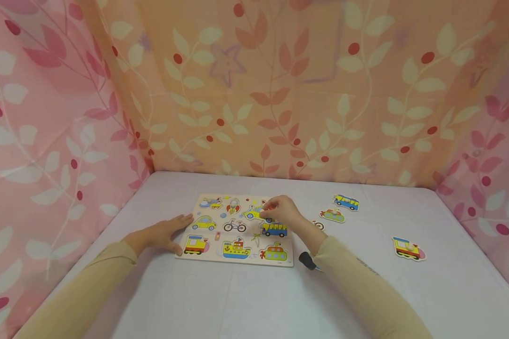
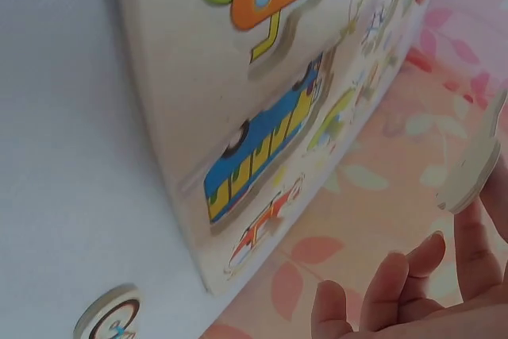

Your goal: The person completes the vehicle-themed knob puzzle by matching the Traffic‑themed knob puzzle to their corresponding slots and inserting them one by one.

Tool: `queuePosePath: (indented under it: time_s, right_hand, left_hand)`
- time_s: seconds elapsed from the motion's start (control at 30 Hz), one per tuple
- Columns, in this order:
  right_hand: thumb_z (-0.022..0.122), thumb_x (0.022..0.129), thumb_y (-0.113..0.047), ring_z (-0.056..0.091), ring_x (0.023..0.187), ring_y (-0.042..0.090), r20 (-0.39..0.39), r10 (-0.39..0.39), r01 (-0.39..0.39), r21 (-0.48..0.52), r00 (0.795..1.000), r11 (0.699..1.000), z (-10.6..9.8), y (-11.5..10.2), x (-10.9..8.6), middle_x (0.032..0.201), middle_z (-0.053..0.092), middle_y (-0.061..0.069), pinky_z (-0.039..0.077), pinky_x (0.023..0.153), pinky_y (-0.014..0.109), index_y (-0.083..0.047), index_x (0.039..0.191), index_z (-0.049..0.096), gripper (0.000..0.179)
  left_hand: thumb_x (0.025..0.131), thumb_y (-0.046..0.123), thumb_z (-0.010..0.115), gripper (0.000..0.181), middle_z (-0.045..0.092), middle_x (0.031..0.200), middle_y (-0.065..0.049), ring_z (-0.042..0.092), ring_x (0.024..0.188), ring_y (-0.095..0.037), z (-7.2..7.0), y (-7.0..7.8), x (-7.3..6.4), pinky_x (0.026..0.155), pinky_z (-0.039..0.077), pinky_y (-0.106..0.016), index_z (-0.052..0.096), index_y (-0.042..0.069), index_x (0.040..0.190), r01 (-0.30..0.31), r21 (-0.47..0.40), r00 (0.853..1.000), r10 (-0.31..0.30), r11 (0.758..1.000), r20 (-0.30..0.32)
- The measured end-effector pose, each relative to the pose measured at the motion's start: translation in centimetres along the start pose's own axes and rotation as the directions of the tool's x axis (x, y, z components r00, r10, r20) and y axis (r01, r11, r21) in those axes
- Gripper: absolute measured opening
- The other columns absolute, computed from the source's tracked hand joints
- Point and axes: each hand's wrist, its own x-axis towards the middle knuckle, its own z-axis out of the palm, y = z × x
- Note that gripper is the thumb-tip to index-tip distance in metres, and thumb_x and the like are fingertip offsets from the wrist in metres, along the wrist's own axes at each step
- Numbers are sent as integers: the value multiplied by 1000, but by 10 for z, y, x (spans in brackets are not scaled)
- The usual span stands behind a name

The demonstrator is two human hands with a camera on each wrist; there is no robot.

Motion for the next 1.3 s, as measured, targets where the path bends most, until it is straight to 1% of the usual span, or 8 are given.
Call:
queuePosePath:
  time_s: [0.17,0.37,0.63,0.83,1.0,1.13,1.23,1.3]
  right_hand:
    - [78,83,-17,46,96,27,12,9,-9,5,1000,1000,14,-7,3,100,58,10,38,78,37,-3,90,73,17]
    - [80,82,-17,47,93,26,-5,11,-11,-24,1000,1000,30,-11,7,100,58,10,40,77,38,-3,88,73,16]
    - [81,80,-17,50,91,23,-6,40,-40,22,999,999,48,-16,14,101,62,8,43,76,36,-5,88,74,16]
    - [81,80,-17,51,93,23,-8,64,-64,32,998,997,60,-19,19,102,59,8,43,77,36,-6,86,74,15]
    - [81,80,-18,48,92,23,19,94,-95,71,995,993,70,-22,25,102,57,7,39,73,32,-7,86,74,14]
    - [82,80,-17,49,88,21,51,128,-133,110,990,985,78,-25,27,98,58,6,39,67,29,-8,86,73,14]
    - [82,80,-17,48,86,20,49,140,-144,97,989,985,83,-29,28,97,58,5,39,66,28,-8,86,73,14]
    - [82,80,-17,48,85,20,50,145,-149,85,988,985,86,-32,28,96,58,5,39,66,28,-8,86,73,14]
  left_hand:
    - [72,50,80,108,18,161,-6,8,148,-33,-1,0,1,114,13,-59,22,13,156,3,9,1000,-3,1000,6]
    - [71,52,80,109,19,161,-7,9,147,-33,-2,-1,2,113,14,-60,23,12,155,-5,2,1000,5,1000,0]
    - [72,53,79,109,18,161,-7,8,148,-33,-2,0,3,114,13,-59,21,13,156,0,0,1000,0,1000,17]
    - [71,53,79,110,17,162,-5,8,148,-32,-1,0,4,113,14,-60,21,14,156,12,5,1000,-13,1000,25]
    - [72,52,79,109,17,162,-4,7,148,-31,-2,0,3,114,13,-59,21,14,156,14,6,1000,-14,1000,22]
    - [72,52,79,109,17,162,-7,8,148,-32,-2,-1,3,113,13,-61,22,11,155,-2,4,1000,1,1000,23]
    - [72,52,79,109,17,161,-8,8,147,-34,-2,-1,4,112,13,-62,22,10,155,-15,3,1000,15,1000,22]
    - [72,54,78,109,16,162,-7,7,148,-32,-1,-2,4,113,12,-62,22,10,155,-13,9,1000,12,1000,25]
